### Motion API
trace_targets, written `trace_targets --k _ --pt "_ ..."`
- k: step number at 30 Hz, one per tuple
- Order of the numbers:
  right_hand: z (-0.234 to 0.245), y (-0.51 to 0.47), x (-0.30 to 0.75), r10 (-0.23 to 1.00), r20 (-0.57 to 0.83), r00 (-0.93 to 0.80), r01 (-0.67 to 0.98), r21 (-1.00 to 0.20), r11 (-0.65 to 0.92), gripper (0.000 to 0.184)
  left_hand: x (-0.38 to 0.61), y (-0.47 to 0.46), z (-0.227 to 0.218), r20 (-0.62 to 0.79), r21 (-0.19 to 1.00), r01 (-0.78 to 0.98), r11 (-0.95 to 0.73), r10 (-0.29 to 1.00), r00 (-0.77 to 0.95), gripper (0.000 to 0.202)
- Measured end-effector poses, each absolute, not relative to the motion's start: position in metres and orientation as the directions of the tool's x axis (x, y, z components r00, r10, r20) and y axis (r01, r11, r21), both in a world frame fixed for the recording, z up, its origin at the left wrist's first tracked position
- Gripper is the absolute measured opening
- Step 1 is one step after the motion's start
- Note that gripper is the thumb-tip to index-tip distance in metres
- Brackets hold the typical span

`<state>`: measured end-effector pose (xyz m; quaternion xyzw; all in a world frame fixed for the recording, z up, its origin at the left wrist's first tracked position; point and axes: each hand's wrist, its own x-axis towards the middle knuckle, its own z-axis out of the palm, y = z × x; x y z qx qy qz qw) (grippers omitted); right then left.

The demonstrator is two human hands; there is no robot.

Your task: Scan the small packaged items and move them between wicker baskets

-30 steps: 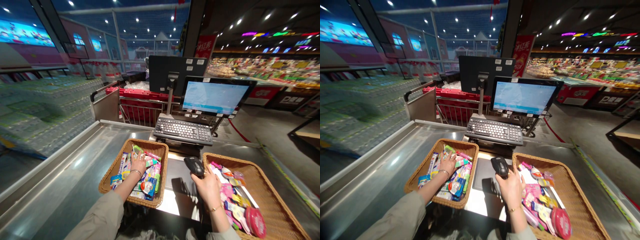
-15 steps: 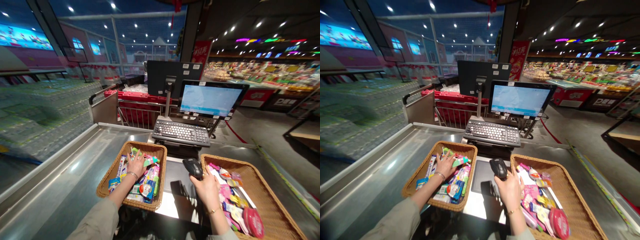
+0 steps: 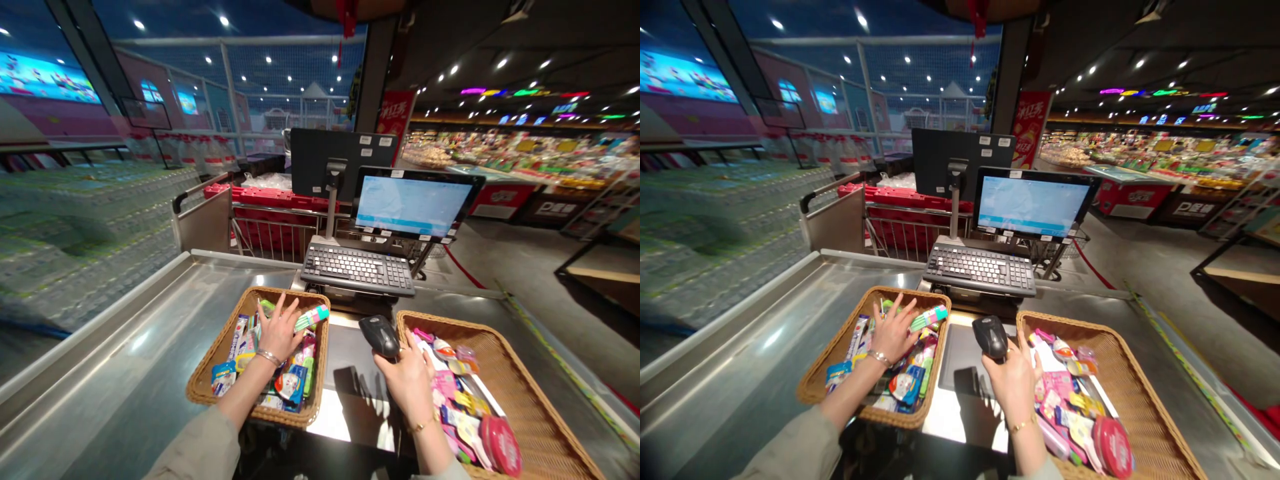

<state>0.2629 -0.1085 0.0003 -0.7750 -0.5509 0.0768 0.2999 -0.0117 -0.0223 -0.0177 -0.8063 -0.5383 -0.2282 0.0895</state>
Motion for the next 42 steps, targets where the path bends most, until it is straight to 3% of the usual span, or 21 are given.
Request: trace_targets --k 18,36,42 --pt "0.014 -0.12 0.262 0.895 0.325 0.306 0.854 -0.509 -0.108 0.025 0.051 -0.022 -0.01 0.547 0.111 0.81 -0.576 0.716 0.434 0.03" --pt "0.032 -0.131 0.264 0.931 0.248 0.266 0.836 -0.54 -0.095 0.037 0.08 -0.022 -0.005 0.547 0.072 0.799 -0.597 0.693 0.469 0.034" --pt "0.029 -0.132 0.266 0.939 0.216 0.267 0.825 -0.555 -0.107 0.027 0.083 -0.021 -0.006 0.552 0.071 0.793 -0.605 0.686 0.474 0.032"
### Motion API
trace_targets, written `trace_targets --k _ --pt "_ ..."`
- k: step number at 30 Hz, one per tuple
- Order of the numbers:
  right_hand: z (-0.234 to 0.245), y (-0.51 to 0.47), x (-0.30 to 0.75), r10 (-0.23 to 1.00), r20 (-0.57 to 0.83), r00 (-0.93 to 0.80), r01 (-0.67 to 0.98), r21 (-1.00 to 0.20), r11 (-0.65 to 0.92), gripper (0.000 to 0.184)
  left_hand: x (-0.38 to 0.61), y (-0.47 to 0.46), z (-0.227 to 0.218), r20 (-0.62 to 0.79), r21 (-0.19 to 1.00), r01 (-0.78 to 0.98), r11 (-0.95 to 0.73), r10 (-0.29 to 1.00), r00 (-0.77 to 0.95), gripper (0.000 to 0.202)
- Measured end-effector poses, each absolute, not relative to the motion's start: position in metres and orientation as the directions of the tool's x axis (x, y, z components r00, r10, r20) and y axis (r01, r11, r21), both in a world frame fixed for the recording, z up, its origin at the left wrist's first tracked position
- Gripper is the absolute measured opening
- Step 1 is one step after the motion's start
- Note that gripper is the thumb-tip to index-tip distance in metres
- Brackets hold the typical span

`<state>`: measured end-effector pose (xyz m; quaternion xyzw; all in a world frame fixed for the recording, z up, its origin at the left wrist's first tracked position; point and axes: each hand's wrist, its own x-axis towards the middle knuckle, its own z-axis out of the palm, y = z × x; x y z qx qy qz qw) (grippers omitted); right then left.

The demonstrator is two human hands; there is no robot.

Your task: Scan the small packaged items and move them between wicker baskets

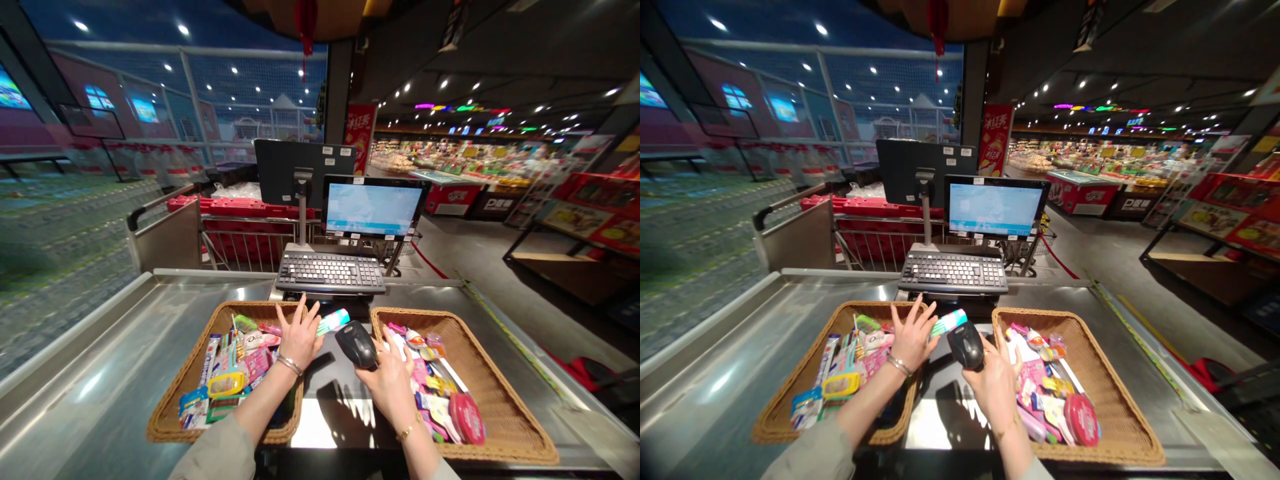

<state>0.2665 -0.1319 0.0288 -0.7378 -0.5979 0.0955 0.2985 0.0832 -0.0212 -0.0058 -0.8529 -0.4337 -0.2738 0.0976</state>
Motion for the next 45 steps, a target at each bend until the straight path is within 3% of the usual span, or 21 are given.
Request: trace_targets --k 13,23,32,45 --pt "0.022 -0.138 0.279 0.947 0.159 0.28 0.812 -0.566 -0.144 0.025 0.1 -0.019 -0.003 0.552 0.079 0.764 -0.641 0.666 0.502 0.032" --pt "0.02 -0.148 0.292 0.91 0.221 0.352 0.819 -0.544 -0.184 0.029 0.115 -0.019 0.0 0.562 0.088 0.732 -0.675 0.641 0.523 0.032" --pt "0.024 -0.166 0.318 0.774 0.317 0.547 0.777 -0.536 -0.33 0.025 0.142 -0.021 0.007 0.574 0.081 0.65 -0.756 0.568 0.59 0.031" --pt "0.008 -0.181 0.363 0.64 0.332 0.693 0.694 -0.548 -0.467 0.027 0.197 -0.033 0.012 0.547 0.115 0.541 -0.833 0.507 0.666 0.03"
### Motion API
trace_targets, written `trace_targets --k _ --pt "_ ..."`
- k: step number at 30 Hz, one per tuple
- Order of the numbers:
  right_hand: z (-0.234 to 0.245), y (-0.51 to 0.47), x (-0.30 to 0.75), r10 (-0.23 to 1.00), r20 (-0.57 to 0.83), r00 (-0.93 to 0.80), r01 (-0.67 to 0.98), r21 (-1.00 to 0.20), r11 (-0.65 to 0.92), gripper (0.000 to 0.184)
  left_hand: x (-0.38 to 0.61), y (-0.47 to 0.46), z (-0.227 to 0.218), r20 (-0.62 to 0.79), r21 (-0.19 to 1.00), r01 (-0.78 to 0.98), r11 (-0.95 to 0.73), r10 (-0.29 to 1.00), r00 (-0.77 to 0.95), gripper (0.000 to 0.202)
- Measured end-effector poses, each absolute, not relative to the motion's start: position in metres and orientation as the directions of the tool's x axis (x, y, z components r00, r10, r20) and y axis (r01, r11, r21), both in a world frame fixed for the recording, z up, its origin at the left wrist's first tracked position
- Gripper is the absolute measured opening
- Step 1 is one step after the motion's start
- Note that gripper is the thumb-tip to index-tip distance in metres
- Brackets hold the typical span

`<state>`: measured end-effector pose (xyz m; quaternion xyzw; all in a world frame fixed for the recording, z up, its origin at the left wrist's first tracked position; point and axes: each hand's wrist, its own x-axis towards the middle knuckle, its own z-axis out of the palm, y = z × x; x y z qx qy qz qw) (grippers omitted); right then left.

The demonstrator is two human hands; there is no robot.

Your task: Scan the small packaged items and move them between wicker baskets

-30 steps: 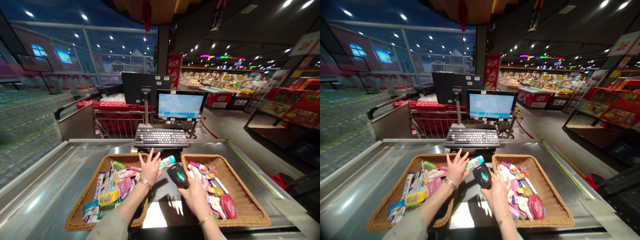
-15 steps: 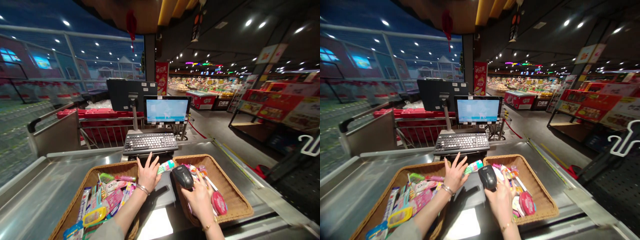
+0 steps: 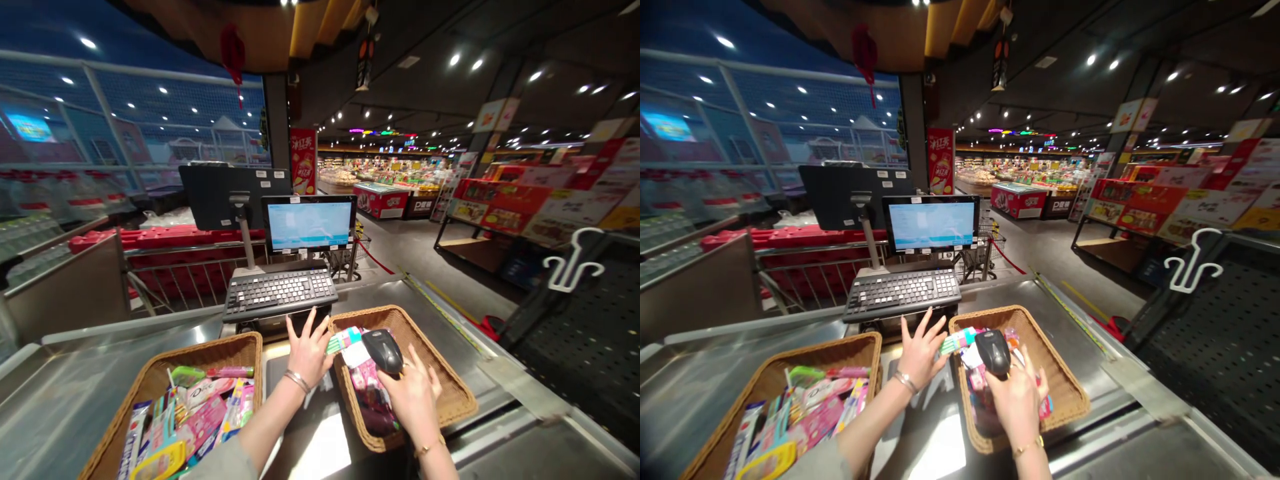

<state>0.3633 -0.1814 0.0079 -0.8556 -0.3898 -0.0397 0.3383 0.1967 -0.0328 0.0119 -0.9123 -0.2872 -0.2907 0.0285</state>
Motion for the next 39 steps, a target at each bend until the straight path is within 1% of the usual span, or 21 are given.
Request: trace_targets --k 4,8,12,18,26,34,39 --pt "0.001 -0.187 0.376 0.621 0.34 0.706 0.688 -0.535 -0.489 0.03 0.208 -0.038 0.006 0.517 0.112 0.534 -0.838 0.508 0.689 0.034" --pt "-0.003 -0.194 0.388 0.602 0.314 0.734 0.657 -0.552 -0.513 0.027 0.218 -0.041 -0.001 0.489 0.095 0.532 -0.842 0.505 0.711 0.031" --pt "-0.002 -0.201 0.401 0.569 0.292 0.769 0.617 -0.573 -0.54 0.03 0.231 -0.046 -0.006 0.461 0.099 0.532 -0.841 0.513 0.724 0.032" --pt "-0.004 -0.209 0.417 0.557 0.281 0.781 0.601 -0.578 -0.551 0.033 0.249 -0.057 -0.01 0.344 0.142 0.53 -0.836 0.544 0.766 0.032" --pt "-0.016 -0.213 0.437 0.548 0.248 0.799 0.575 -0.58 -0.577 0.037 0.273 -0.064 -0.02 0.239 0.18 0.53 -0.828 0.56 0.794 0.032" --pt "-0.02 -0.218 0.454 0.535 0.218 0.816 0.553 -0.567 -0.611 0.038 0.298 -0.064 -0.034 0.141 0.114 0.548 -0.829 0.559 0.817 0.031" --pt "-0.017 -0.221 0.461 0.53 0.193 0.826 0.532 -0.577 -0.62 0.037 0.309 -0.062 -0.044 0.113 0.072 0.539 -0.839 0.544 0.832 0.031"
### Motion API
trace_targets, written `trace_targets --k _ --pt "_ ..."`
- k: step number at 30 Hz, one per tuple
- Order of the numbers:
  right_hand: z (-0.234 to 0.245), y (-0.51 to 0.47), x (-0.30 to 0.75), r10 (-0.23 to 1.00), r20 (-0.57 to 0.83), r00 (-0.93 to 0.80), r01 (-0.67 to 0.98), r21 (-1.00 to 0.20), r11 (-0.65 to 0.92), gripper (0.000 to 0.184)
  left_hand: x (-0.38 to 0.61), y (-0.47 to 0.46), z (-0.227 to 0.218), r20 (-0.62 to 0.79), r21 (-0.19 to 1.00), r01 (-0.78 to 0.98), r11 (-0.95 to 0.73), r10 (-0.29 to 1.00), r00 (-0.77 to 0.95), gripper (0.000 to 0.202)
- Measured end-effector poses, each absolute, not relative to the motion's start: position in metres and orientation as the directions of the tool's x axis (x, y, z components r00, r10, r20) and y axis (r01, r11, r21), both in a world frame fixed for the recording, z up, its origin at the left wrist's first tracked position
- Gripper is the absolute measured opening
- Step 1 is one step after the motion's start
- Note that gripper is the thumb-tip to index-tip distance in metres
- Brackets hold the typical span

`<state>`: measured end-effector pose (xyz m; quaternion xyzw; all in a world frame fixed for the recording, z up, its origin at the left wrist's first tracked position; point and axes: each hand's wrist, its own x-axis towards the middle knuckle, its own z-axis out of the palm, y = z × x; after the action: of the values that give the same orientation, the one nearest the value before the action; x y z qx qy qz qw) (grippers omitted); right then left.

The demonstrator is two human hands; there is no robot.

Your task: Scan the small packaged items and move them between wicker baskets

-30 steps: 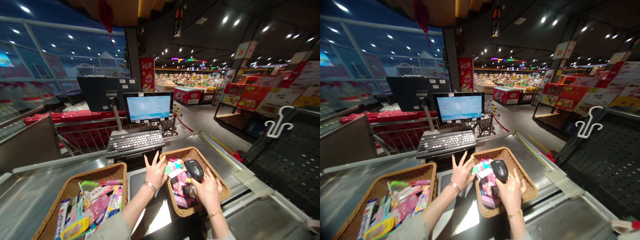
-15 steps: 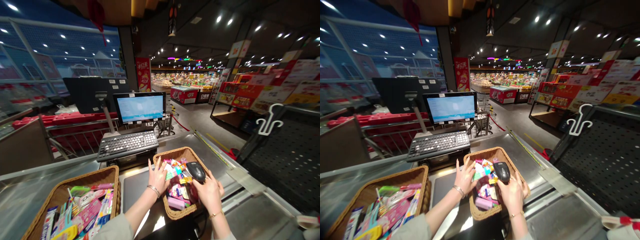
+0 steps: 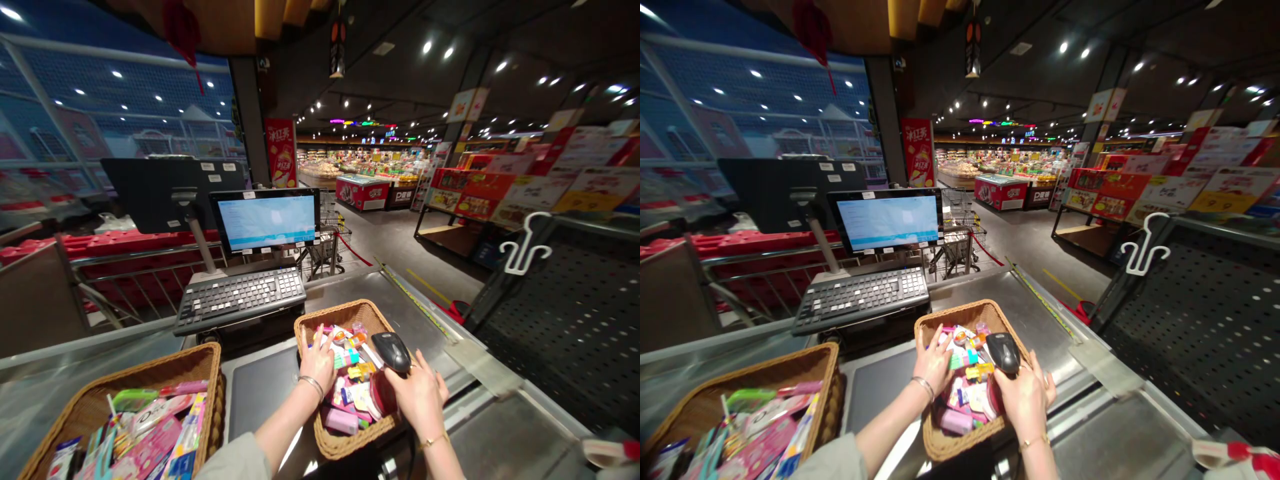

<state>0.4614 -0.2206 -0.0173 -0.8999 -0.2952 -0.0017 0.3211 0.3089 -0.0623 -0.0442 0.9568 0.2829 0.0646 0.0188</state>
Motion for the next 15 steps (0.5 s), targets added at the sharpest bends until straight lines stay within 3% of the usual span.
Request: trace_targets --k 10,15 --pt "-0.015 -0.222 0.47 0.53 0.125 0.839 0.494 -0.584 -0.644 0.037 0.33 -0.058 -0.068 0.057 0.031 0.561 -0.827 0.562 0.825 0.036" --pt "-0.016 -0.221 0.472 0.516 0.127 0.847 0.488 -0.571 -0.66 0.037 0.33 -0.059 -0.059 0.052 0.058 0.603 -0.796 0.605 0.794 0.045"
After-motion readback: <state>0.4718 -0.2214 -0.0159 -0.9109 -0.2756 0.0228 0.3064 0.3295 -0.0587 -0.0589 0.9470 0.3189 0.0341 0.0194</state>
